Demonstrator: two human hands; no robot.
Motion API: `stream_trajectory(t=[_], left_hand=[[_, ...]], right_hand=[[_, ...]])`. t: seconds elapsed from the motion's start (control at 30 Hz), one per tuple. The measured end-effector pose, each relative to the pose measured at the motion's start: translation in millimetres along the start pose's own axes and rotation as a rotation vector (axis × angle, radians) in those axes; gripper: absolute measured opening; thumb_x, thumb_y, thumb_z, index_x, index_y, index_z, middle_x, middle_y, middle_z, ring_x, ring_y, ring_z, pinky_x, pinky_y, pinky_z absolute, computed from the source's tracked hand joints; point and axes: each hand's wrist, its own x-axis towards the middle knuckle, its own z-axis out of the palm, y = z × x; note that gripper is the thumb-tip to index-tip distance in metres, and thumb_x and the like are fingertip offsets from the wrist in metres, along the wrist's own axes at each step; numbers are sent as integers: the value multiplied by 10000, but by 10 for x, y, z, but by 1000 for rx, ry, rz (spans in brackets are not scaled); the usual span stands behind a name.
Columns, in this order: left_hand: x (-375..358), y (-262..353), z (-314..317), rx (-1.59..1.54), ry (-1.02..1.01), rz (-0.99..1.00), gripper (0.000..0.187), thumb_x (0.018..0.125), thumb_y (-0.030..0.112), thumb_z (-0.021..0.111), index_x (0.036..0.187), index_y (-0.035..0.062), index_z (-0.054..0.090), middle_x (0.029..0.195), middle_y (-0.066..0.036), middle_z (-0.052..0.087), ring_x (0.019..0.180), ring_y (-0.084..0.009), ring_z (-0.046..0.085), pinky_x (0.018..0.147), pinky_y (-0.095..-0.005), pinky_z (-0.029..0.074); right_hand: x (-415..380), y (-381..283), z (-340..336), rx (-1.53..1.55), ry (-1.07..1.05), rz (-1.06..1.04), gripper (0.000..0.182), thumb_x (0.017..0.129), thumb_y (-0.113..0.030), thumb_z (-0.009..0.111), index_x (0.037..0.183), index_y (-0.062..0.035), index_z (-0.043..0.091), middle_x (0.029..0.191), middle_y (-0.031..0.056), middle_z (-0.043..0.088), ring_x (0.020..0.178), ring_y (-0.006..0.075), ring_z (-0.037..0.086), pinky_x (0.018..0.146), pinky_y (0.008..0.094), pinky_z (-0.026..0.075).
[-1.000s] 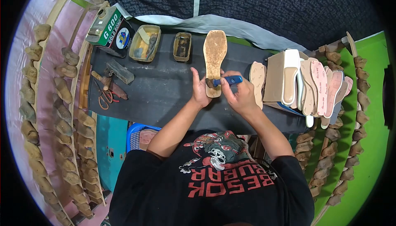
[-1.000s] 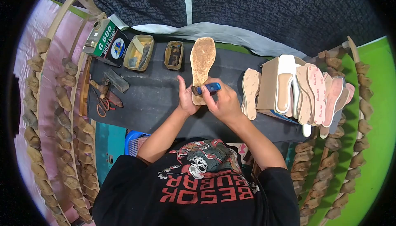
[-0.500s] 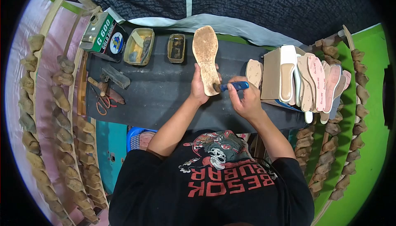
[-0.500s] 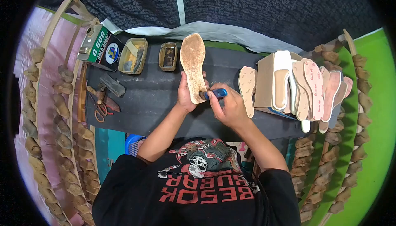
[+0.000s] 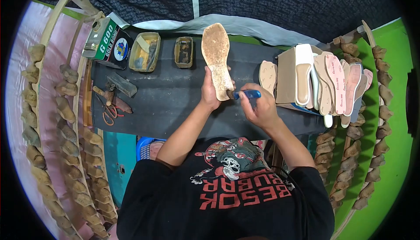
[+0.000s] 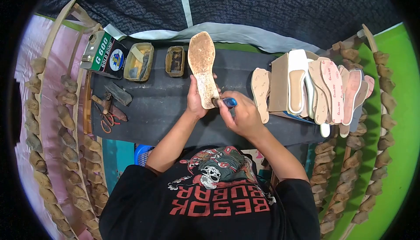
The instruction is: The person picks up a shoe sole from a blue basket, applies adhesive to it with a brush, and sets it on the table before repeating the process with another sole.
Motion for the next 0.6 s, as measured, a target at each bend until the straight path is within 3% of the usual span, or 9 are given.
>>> stream_trajectory(t=[0.17, 0.37, 0.6], left_hand=[[-72, -19, 143, 7, 75, 20, 660, 1079, 622, 278, 1363, 84, 533, 1217, -81, 633, 932, -202, 687, 792, -365, 588], [-30, -75, -13, 25, 202, 31, 682, 1068, 638, 313, 1346, 65, 558, 1146, -71, 660, 970, -193, 667, 840, -366, 566], [-35, -47, 20, -35, 90, -26, 677, 1062, 652, 306, 1312, 80, 567, 1100, -75, 663, 961, -215, 673, 837, -380, 570]], right_hand=[[116, 126, 39, -18, 65, 95, 177, 899, -12, 723, 1035, 25, 616, 904, 176, 685, 763, 344, 691, 692, 401, 547], [24, 43, 53, -40, 9, 42, 170, 909, -7, 713, 1045, 25, 618, 922, 178, 686, 767, 341, 691, 699, 397, 549], [107, 109, 72, -26, 83, 69, 160, 920, -14, 704, 1046, 30, 617, 929, 185, 684, 786, 349, 692, 705, 400, 545]])
